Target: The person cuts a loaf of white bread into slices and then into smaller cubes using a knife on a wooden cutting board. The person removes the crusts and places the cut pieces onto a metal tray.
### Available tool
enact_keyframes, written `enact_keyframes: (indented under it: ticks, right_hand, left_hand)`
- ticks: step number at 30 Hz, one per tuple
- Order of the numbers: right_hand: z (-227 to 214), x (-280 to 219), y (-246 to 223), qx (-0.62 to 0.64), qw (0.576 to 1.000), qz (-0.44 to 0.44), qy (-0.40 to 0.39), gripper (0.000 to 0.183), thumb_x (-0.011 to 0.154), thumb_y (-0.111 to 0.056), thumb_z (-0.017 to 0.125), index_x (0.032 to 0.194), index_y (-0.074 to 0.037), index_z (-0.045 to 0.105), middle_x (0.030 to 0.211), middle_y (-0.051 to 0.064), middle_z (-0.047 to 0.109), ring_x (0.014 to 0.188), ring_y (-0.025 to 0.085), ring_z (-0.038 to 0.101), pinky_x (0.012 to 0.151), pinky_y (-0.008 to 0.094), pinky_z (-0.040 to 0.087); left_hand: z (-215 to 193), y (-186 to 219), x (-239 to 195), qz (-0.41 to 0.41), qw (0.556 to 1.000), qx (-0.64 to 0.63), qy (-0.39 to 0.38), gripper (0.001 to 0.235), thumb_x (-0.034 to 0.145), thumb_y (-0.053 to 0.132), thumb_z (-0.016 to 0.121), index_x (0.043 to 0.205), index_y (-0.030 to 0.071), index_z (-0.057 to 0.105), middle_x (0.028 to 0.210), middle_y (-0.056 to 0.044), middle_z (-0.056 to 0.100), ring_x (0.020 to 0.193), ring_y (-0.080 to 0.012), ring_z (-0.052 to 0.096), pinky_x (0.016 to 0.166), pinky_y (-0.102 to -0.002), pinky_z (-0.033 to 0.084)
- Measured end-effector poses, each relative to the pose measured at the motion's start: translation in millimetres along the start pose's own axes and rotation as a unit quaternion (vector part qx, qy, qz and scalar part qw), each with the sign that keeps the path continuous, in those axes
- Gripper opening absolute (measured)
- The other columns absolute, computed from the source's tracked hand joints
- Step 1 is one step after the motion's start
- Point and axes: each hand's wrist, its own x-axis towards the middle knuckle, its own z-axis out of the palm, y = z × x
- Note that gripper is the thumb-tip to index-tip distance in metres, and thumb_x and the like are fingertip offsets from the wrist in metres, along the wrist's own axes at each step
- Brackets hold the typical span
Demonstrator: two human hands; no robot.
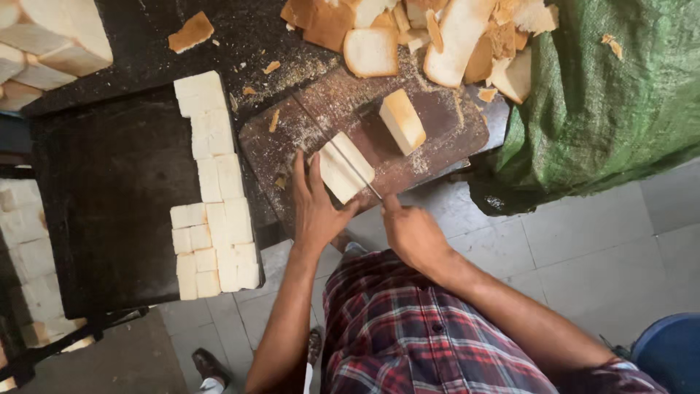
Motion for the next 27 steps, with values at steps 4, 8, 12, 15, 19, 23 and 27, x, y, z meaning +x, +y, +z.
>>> enact_keyframes:
  ticks: [4,8,12,15,19,23,27]
  right_hand:
    - [-2.5,5.5,-15.9,0.014,1.0,0.011,-0.004,0.017,0.099,-0.017,0.053,0.106,-0.001,0.048,0.072,0.028,0.067,0.067,0.051,0.065,0.06,0.06,0.05]
    - [0.5,8.1,-20.3,-0.012,0.999,0.029,-0.031,0.017,0.099,-0.015,0.052,0.107,0.0,0.049,0.07,0.029,0.066,0.067,0.051,0.065,0.062,0.061,0.049]
    - [-3.1,-7.5,-14.1,-0.014,0.999,0.02,-0.042,0.019,0.096,-0.011,0.05,0.11,0.002,0.047,0.071,0.029,0.066,0.066,0.051,0.064,0.06,0.059,0.05]
    - [-17.3,-44.2,-5.6,-0.031,0.994,0.044,-0.092,0.024,0.092,-0.01,0.049,0.113,0.002,0.046,0.068,0.03,0.065,0.066,0.051,0.064,0.06,0.061,0.049]
    - [-29.1,-68.3,1.7,-0.062,0.982,0.112,-0.137,0.017,0.098,-0.015,0.05,0.104,0.0,0.048,0.07,0.03,0.066,0.071,0.052,0.065,0.063,0.061,0.049]
    - [-7.5,-33.2,-4.5,-0.028,0.998,-0.001,-0.063,0.021,0.089,-0.007,0.05,0.108,0.002,0.05,0.074,0.029,0.067,0.073,0.051,0.065,0.065,0.06,0.049]
    - [11.2,-2.0,-7.8,-0.07,0.995,0.023,-0.063,0.033,0.084,-0.003,0.049,0.117,0.006,0.049,0.073,0.03,0.067,0.071,0.049,0.067,0.065,0.06,0.052]
  left_hand:
    - [-16.7,0.1,-6.1,0.124,0.987,0.099,0.019,0.063,0.075,0.035,0.088,0.128,0.014,0.061,0.14,-0.015,0.044,0.132,-0.0383,0.048,0.114,-0.055,0.04]
    - [-18.1,-7.5,-6.0,0.147,0.987,0.05,-0.049,0.034,0.087,0.022,0.081,0.12,0.014,0.072,0.129,-0.004,0.057,0.126,-0.0267,0.054,0.105,-0.043,0.05]
    - [-13.6,-9.8,-6.6,0.135,0.988,0.05,-0.057,0.035,0.086,0.02,0.08,0.119,0.015,0.072,0.125,-0.004,0.061,0.122,-0.0249,0.056,0.099,-0.042,0.051]
    - [-14.8,-13.3,-2.1,0.152,0.987,0.051,-0.031,0.036,0.083,0.02,0.08,0.118,0.016,0.072,0.123,-0.005,0.061,0.12,-0.0256,0.056,0.099,-0.042,0.051]
    - [-12.7,-12.7,-4.0,0.177,0.983,0.036,-0.019,0.04,0.081,0.019,0.079,0.12,0.014,0.073,0.122,-0.005,0.061,0.118,-0.0258,0.057,0.101,-0.042,0.051]
    - [-26.8,-7.6,0.2,0.164,0.986,0.001,-0.041,0.032,0.086,0.023,0.08,0.115,0.012,0.073,0.123,-0.005,0.062,0.121,-0.0265,0.056,0.104,-0.043,0.051]
    - [-41.5,3.3,21.6,0.152,0.986,-0.003,-0.067,0.039,0.091,0.037,0.075,0.114,0.006,0.073,0.117,-0.013,0.061,0.117,-0.0322,0.054,0.103,-0.051,0.045]
